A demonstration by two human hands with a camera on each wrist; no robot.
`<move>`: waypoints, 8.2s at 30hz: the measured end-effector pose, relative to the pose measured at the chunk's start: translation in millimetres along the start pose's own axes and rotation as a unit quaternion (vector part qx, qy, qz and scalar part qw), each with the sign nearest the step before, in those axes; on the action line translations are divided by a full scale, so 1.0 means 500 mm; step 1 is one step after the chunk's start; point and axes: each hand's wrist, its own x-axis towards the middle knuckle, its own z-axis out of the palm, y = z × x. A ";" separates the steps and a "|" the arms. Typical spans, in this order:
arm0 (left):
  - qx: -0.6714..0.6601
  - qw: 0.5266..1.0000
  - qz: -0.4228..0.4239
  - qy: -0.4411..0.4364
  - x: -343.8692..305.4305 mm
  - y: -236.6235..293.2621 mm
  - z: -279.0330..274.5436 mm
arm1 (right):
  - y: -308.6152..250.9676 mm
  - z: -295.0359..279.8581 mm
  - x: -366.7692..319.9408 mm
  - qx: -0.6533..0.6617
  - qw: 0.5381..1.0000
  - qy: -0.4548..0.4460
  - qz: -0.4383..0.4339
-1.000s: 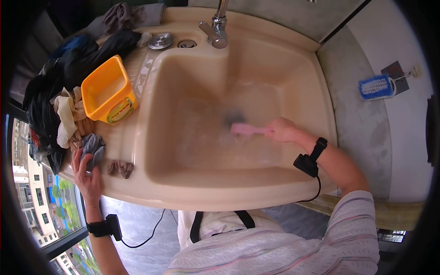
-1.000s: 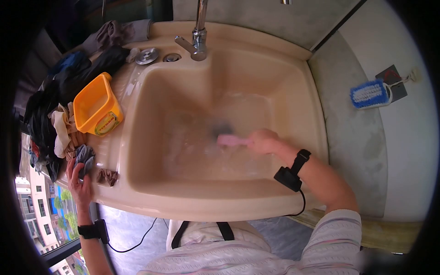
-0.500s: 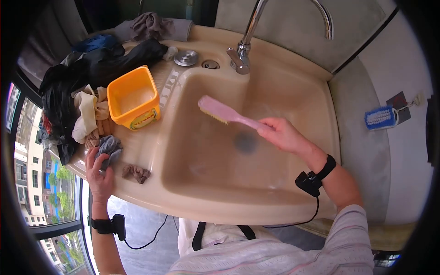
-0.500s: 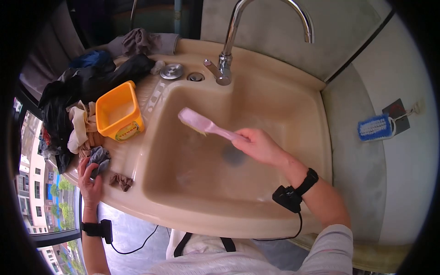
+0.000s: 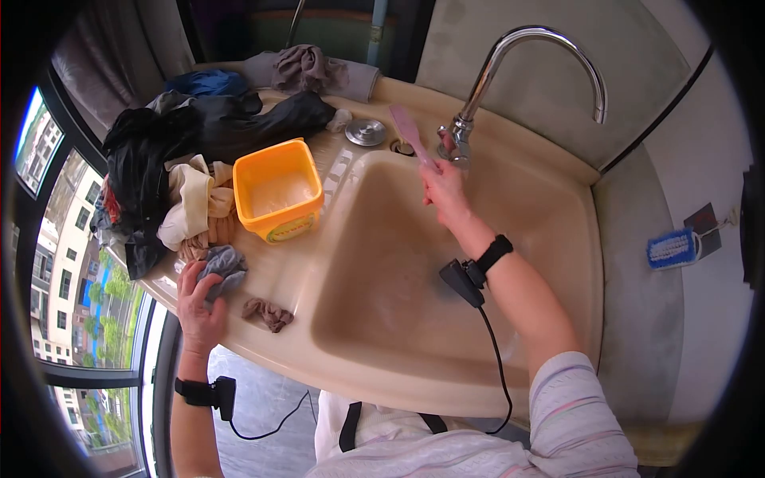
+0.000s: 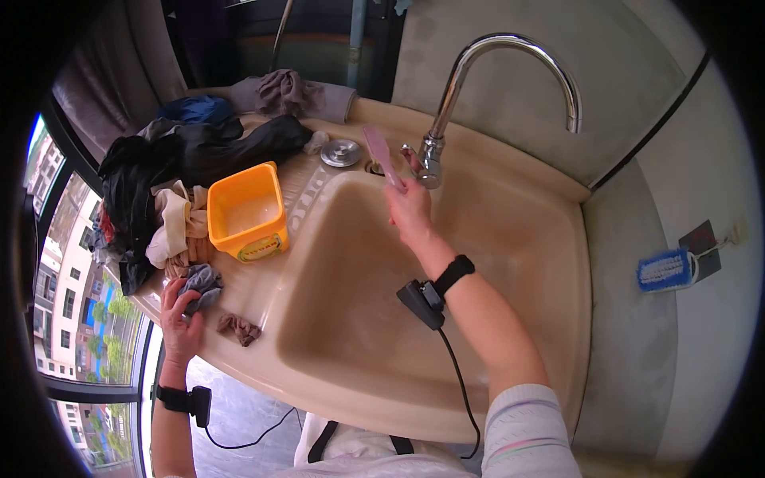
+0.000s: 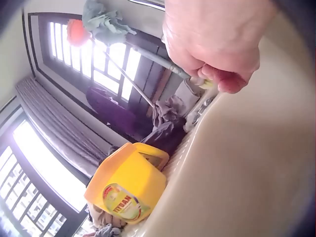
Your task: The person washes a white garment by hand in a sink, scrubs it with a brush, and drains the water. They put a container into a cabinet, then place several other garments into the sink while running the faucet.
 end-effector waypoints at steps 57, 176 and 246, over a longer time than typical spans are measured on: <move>0.001 1.000 0.016 0.002 0.010 -0.009 -0.002 | -0.089 0.218 0.214 -0.506 0.819 -0.083 -0.258; -0.002 0.999 0.041 -0.009 -0.009 -0.026 0.007 | -0.495 -0.143 -0.133 -0.204 0.969 -0.123 -0.065; -0.015 0.999 0.028 0.002 -0.004 -0.017 0.004 | -0.149 -0.066 0.019 -0.566 0.788 -0.006 -0.243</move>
